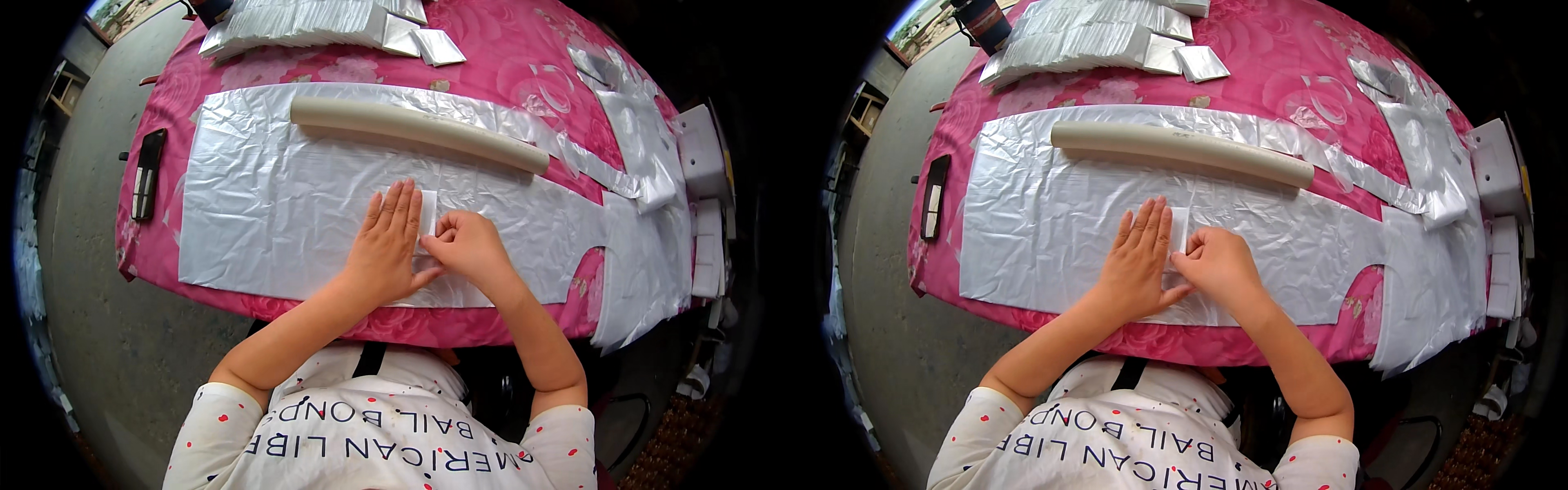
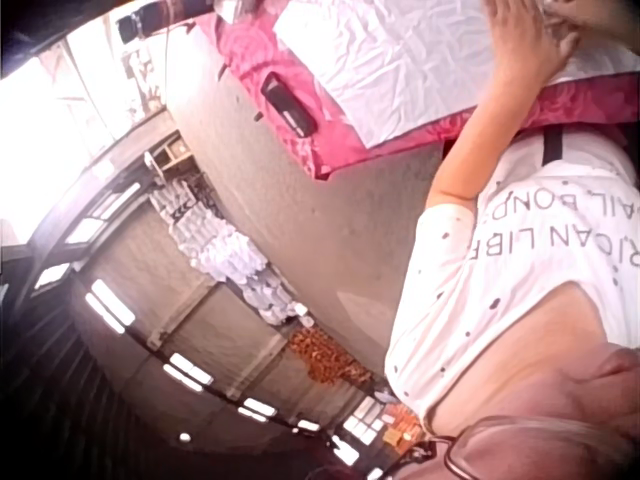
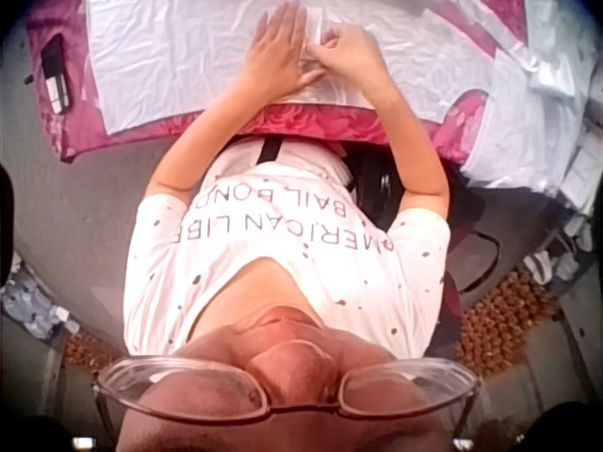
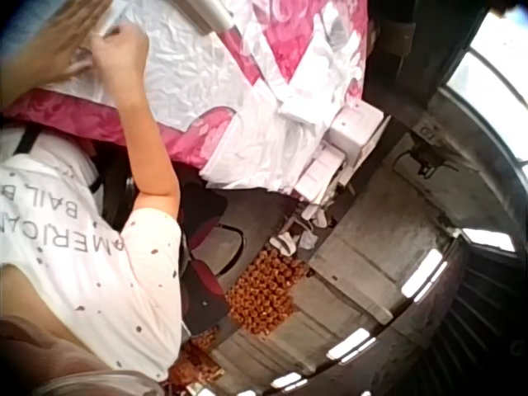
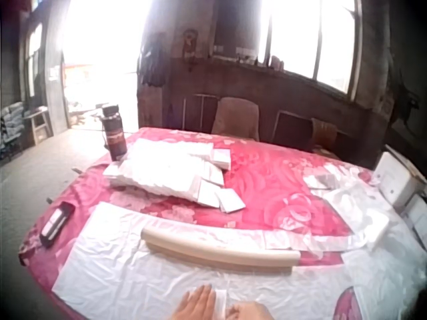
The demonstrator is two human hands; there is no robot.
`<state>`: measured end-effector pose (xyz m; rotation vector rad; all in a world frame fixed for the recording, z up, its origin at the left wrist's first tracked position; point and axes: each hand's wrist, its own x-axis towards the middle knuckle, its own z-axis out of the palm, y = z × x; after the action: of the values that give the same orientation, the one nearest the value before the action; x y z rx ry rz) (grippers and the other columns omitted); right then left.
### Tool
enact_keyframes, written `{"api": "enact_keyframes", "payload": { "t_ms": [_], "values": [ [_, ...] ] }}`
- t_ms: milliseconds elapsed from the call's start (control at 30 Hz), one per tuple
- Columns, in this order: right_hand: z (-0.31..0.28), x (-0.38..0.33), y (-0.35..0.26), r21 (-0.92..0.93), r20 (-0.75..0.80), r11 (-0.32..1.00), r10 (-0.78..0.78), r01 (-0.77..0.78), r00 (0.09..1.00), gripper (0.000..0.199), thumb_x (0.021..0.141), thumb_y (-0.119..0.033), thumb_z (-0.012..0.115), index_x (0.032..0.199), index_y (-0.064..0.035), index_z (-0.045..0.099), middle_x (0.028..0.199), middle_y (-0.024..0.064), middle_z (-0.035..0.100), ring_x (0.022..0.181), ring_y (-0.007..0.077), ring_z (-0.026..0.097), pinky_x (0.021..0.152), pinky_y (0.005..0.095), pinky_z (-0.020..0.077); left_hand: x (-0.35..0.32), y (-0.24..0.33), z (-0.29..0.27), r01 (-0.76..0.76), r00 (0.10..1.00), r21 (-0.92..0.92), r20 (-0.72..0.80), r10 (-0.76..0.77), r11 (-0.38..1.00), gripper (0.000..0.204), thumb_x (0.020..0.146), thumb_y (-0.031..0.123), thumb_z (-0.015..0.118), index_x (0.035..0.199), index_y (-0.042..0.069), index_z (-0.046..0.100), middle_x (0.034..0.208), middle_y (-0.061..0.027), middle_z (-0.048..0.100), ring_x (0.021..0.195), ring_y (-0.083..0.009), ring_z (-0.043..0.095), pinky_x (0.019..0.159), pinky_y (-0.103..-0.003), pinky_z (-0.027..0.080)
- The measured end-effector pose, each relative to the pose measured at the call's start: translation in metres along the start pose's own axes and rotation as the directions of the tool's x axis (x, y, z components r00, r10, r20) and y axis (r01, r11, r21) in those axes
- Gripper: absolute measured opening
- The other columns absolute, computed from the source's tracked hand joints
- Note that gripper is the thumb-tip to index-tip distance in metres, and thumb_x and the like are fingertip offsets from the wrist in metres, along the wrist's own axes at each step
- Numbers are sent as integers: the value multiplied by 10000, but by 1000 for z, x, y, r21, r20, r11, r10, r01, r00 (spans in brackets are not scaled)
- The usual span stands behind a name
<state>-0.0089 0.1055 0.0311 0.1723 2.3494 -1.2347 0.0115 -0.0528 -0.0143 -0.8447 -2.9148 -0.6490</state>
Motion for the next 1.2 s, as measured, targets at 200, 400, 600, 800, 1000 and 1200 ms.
{"api": "enact_keyframes", "payload": {
  "t_ms": [200,400,600,800,1000,1200],
  "values": [
    [-13,-17,-3,-462,-44,880,-145,108,989,337,649,-181,741,891,-11,580,738,121,628,709,274,612,642,368,477,-1,0,-1,-6,998,-61,-57,3,998,979,761,528,577,1386,-93,149,1456,-267,148,1378,-371,104,1107,-472,54],
    [7,-2,-10,-598,-74,602,-699,529,711,586,689,-234,733,1170,1,495,1067,165,577,1005,317,540,847,394,428,-36,-16,-17,51,957,-740,-155,-244,671,664,875,244,520,1397,-20,207,1363,-210,364,1290,-289,331,1076,-407,205],
    [67,21,2,-555,-3,579,-720,597,694,793,835,-450,548,1389,23,235,1427,212,264,1336,353,225,1095,453,161,-149,-11,-51,537,809,-830,557,-189,-149,336,934,133,474,1229,-27,481,1080,-154,616,1040,-216,587,942,-348,443],
    [142,-43,-6,-281,258,569,-731,773,632,782,874,-463,479,1407,28,186,1466,219,170,1377,340,125,1109,439,81,-200,-6,-28,413,515,-713,696,-501,-566,228,855,34,528,1051,-76,569,1005,-174,628,920,-225,629,813,-301,516],
    [152,-69,-11,-230,434,544,-684,807,586,614,865,-324,518,1361,-19,322,1455,212,206,1379,348,97,1082,531,42,-189,-4,-37,550,549,-818,508,-664,-171,136,844,69,582,910,-22,659,790,-57,666,655,-81,597,577,-206,457],
    [91,-53,-23,-345,569,393,-634,852,523,237,798,-213,595,970,-50,606,1278,133,465,1334,294,251,1067,562,82,-145,3,-69,226,966,-394,-28,-258,891,155,681,45,707,829,17,672,710,-126,660,649,-213,660,590,-287,519]
  ]
}}
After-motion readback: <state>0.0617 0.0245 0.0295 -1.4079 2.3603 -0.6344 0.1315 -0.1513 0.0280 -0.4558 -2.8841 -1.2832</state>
